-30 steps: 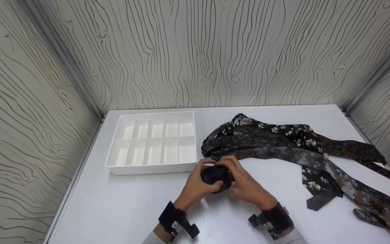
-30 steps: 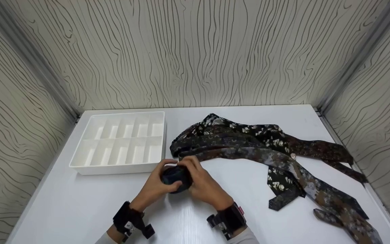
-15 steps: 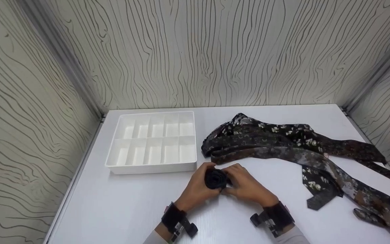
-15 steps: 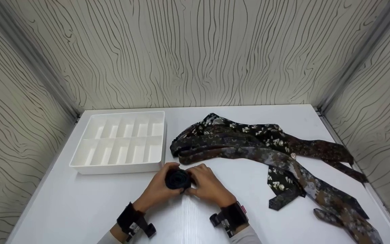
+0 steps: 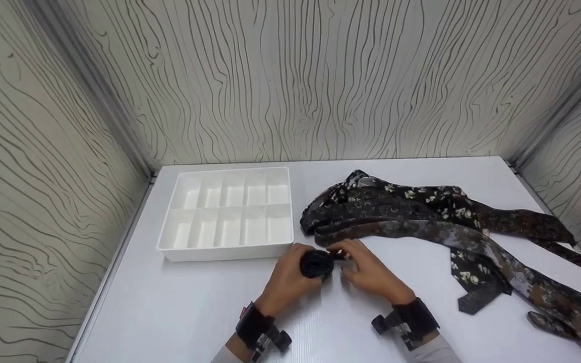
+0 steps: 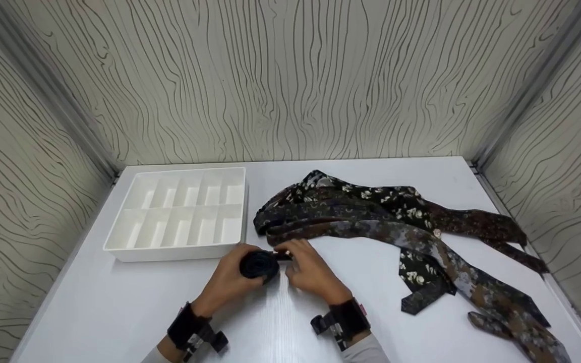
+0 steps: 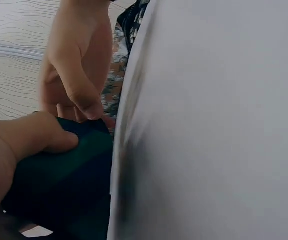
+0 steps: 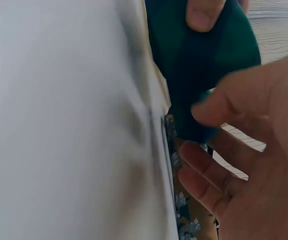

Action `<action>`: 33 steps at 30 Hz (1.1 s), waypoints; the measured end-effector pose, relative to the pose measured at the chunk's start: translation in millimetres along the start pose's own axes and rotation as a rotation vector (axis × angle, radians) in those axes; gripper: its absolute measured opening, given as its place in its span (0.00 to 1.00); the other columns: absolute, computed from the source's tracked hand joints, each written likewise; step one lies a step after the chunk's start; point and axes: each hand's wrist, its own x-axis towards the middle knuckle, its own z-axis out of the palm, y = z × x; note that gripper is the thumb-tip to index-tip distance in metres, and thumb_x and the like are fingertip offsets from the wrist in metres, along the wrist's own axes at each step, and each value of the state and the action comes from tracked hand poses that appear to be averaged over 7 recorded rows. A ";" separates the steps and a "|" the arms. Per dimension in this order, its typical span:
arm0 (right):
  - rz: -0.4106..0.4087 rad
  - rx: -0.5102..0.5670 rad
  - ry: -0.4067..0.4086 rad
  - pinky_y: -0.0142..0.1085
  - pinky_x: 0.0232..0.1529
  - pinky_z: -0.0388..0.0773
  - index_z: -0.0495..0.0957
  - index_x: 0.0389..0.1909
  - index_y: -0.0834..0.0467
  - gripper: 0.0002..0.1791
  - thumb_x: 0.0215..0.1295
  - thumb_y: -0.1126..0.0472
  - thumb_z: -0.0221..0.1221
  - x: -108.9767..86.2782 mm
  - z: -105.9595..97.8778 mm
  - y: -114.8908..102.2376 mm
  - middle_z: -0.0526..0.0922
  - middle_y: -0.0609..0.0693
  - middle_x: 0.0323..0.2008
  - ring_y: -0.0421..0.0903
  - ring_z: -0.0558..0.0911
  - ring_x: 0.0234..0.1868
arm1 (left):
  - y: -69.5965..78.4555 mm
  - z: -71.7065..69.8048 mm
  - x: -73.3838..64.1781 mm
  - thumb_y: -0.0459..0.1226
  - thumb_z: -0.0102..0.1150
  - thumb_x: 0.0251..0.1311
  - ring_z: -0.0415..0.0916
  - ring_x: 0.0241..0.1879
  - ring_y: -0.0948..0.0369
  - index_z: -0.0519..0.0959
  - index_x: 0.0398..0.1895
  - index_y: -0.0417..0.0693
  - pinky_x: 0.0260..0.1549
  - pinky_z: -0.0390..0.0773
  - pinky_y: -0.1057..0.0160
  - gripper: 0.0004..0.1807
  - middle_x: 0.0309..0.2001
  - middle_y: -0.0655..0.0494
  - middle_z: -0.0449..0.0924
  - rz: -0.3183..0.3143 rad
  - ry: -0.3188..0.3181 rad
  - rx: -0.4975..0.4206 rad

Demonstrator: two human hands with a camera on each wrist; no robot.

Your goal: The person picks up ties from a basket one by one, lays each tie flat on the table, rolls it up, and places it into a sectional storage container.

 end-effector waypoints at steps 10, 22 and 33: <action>0.092 0.019 0.160 0.40 0.50 0.83 0.83 0.53 0.56 0.13 0.70 0.66 0.66 45.7 10.6 -21.0 0.85 0.47 0.46 0.45 0.82 0.47 | 26.2 -58.4 18.3 0.35 0.79 0.49 0.83 0.52 0.57 0.80 0.54 0.48 0.57 0.82 0.52 0.27 0.50 0.56 0.84 -0.060 0.169 0.016; 0.248 0.092 0.045 0.40 0.39 0.79 0.76 0.63 0.64 0.27 0.74 0.49 0.64 97.1 45.5 -51.0 0.85 0.46 0.32 0.39 0.79 0.29 | -12.7 -131.6 37.5 0.34 0.77 0.52 0.81 0.60 0.43 0.80 0.60 0.38 0.65 0.77 0.44 0.30 0.57 0.40 0.84 -0.332 0.437 -0.069; 0.304 0.165 -0.015 0.37 0.35 0.75 0.71 0.66 0.64 0.27 0.75 0.52 0.60 99.0 50.4 -51.8 0.83 0.48 0.33 0.41 0.77 0.28 | -49.6 -133.3 36.7 0.36 0.75 0.50 0.80 0.57 0.44 0.78 0.55 0.37 0.61 0.76 0.45 0.27 0.54 0.42 0.82 -0.407 0.567 0.152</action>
